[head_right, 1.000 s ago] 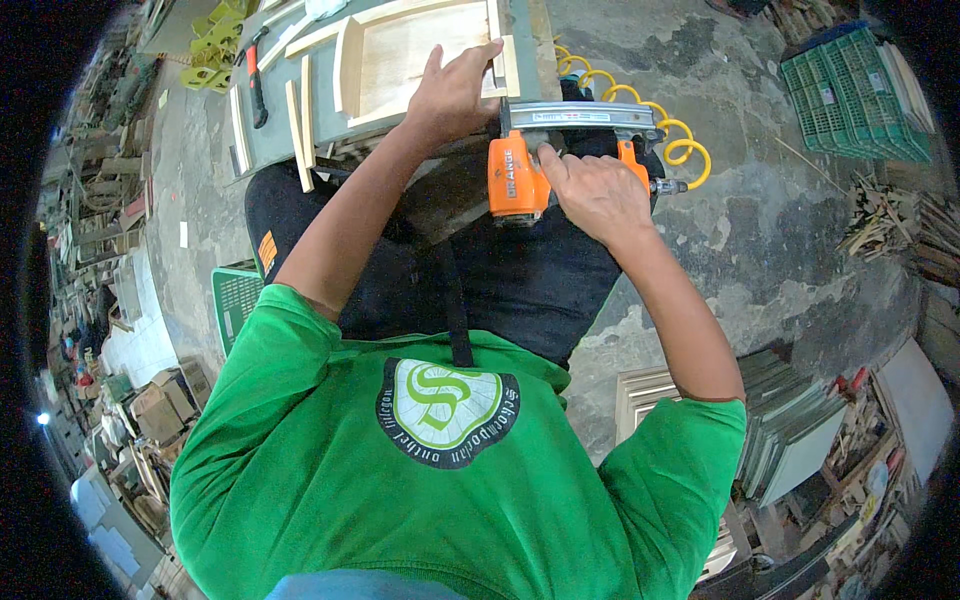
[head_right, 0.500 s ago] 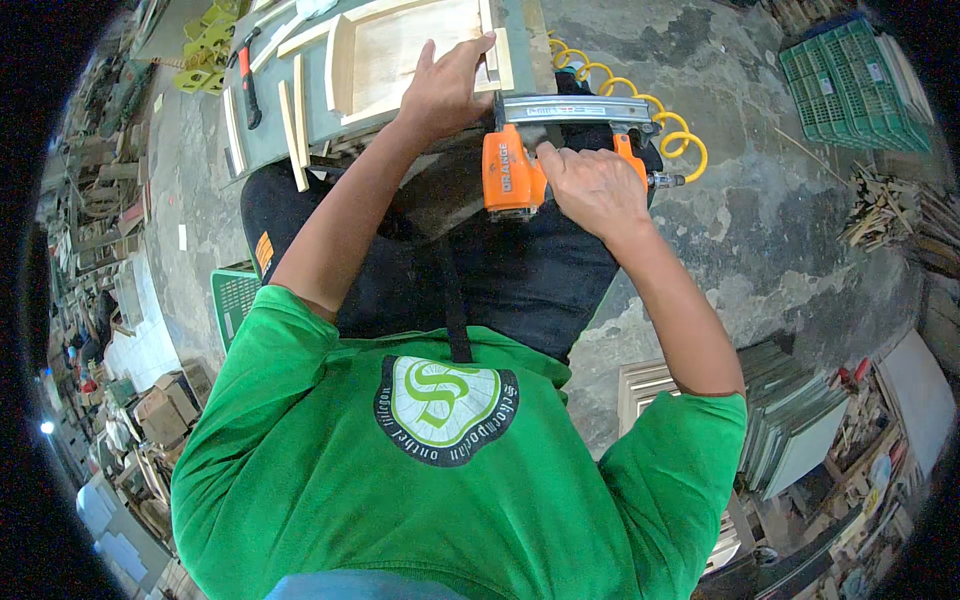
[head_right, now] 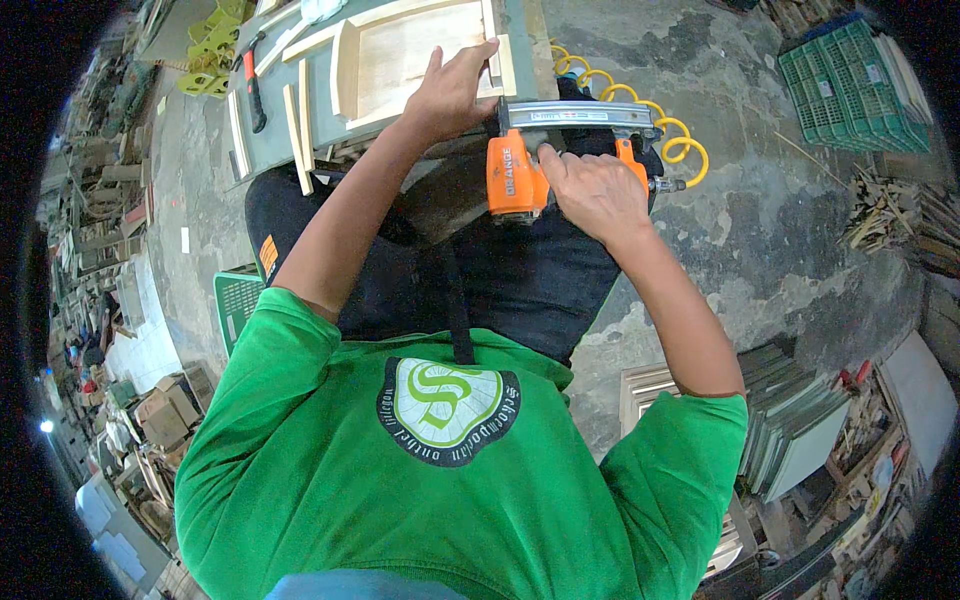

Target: Assembling a wooden box using wooden pieces and a pneumatic nail gun.

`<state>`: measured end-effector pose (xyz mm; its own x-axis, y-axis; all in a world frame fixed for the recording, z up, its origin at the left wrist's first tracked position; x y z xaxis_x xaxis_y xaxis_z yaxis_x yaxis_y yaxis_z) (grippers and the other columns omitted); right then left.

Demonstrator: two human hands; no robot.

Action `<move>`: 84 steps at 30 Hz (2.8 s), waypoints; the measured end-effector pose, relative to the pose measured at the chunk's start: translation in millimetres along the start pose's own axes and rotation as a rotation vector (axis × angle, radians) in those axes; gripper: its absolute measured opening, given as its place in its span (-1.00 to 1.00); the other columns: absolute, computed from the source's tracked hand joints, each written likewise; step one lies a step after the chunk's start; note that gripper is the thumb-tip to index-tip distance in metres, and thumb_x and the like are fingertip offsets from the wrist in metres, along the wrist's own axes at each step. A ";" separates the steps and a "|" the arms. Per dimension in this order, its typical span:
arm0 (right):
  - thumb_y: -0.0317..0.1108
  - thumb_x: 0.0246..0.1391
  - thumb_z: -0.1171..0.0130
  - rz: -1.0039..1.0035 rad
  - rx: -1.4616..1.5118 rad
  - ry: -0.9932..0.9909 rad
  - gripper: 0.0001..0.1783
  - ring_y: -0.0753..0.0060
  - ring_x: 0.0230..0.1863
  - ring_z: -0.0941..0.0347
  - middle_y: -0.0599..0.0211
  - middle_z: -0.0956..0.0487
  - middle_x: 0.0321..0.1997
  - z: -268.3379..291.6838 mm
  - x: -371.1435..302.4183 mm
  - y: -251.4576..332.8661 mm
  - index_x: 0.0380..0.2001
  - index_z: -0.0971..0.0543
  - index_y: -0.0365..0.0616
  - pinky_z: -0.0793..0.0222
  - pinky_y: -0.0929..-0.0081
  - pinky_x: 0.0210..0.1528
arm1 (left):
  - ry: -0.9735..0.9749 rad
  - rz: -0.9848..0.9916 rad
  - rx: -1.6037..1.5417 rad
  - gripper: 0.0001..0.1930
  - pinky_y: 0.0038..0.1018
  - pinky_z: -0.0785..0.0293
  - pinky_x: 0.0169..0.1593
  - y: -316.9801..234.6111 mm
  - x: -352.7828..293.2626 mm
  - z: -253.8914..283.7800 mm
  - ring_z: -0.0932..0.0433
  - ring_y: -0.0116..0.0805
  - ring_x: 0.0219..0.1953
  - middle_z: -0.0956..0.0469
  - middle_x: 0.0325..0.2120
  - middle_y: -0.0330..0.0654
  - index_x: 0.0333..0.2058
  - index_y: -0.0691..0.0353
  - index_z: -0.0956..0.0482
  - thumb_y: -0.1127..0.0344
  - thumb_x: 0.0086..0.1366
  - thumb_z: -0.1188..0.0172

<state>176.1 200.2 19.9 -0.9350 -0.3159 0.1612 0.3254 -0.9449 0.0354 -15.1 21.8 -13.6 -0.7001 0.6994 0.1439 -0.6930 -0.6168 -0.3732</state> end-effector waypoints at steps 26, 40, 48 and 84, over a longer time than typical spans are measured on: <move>-0.36 0.12 -0.19 0.016 0.033 -0.004 -0.56 0.22 -0.44 -0.57 0.33 -0.56 -0.49 11.9 -10.9 -7.6 0.11 -0.52 -0.06 -0.48 0.24 -0.35 | -0.148 -0.097 0.026 -0.15 0.24 -0.04 0.47 -0.2 -2.0 1.8 -0.52 -0.11 0.21 -0.52 0.04 -0.10 0.39 0.08 -0.22 0.20 0.15 -0.40; -0.26 0.06 -0.35 -0.033 -0.033 0.009 -0.19 -0.13 -0.16 -0.65 0.06 -0.70 -0.18 71.6 239.7 -70.8 0.40 -0.30 0.14 -0.57 -0.02 -0.16 | -0.346 -0.248 -0.085 -0.82 -0.07 -0.38 0.17 -20.5 -49.4 46.7 -0.63 -0.23 -0.20 -0.58 -0.38 -0.22 -0.27 0.11 -0.61 0.24 0.15 -0.30; -0.09 0.22 -0.29 0.100 -0.056 0.163 -0.29 -0.17 -0.03 -0.62 0.03 -0.69 -0.10 -31.8 387.1 -63.4 0.36 -0.26 0.13 -0.55 -0.06 -0.10 | -0.399 0.266 -0.294 -0.83 -0.28 -0.55 -0.14 31.7 -162.2 63.4 -0.62 -0.23 -0.36 -0.56 -0.40 -0.18 -0.26 0.19 -0.59 0.48 0.17 -0.34; -0.32 0.25 -0.27 -0.497 1.202 0.443 -0.72 0.65 -0.24 -0.50 0.43 -0.65 -0.26 -41.7 264.9 103.7 -0.12 -0.68 -0.34 -0.41 0.59 -0.13 | -0.608 0.546 -0.555 -0.81 -0.31 -0.61 0.06 100.3 -149.7 30.9 -0.64 -0.12 0.09 -0.56 0.17 -0.17 -0.22 0.21 -0.71 0.48 0.18 -0.43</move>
<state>-43.8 14.9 25.1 -0.8806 -0.1837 -0.4368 -0.3453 -0.3823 0.8571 14.9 -155.9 -44.2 -0.9766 -0.0314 0.2129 -0.1785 -0.4342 -0.8829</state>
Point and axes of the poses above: each hand's wrist, its own x-axis towards the middle knuckle, its own z-axis out of the back of the hand, y = z × x, the point moved 2 cm from there along x, towards the middle knuckle
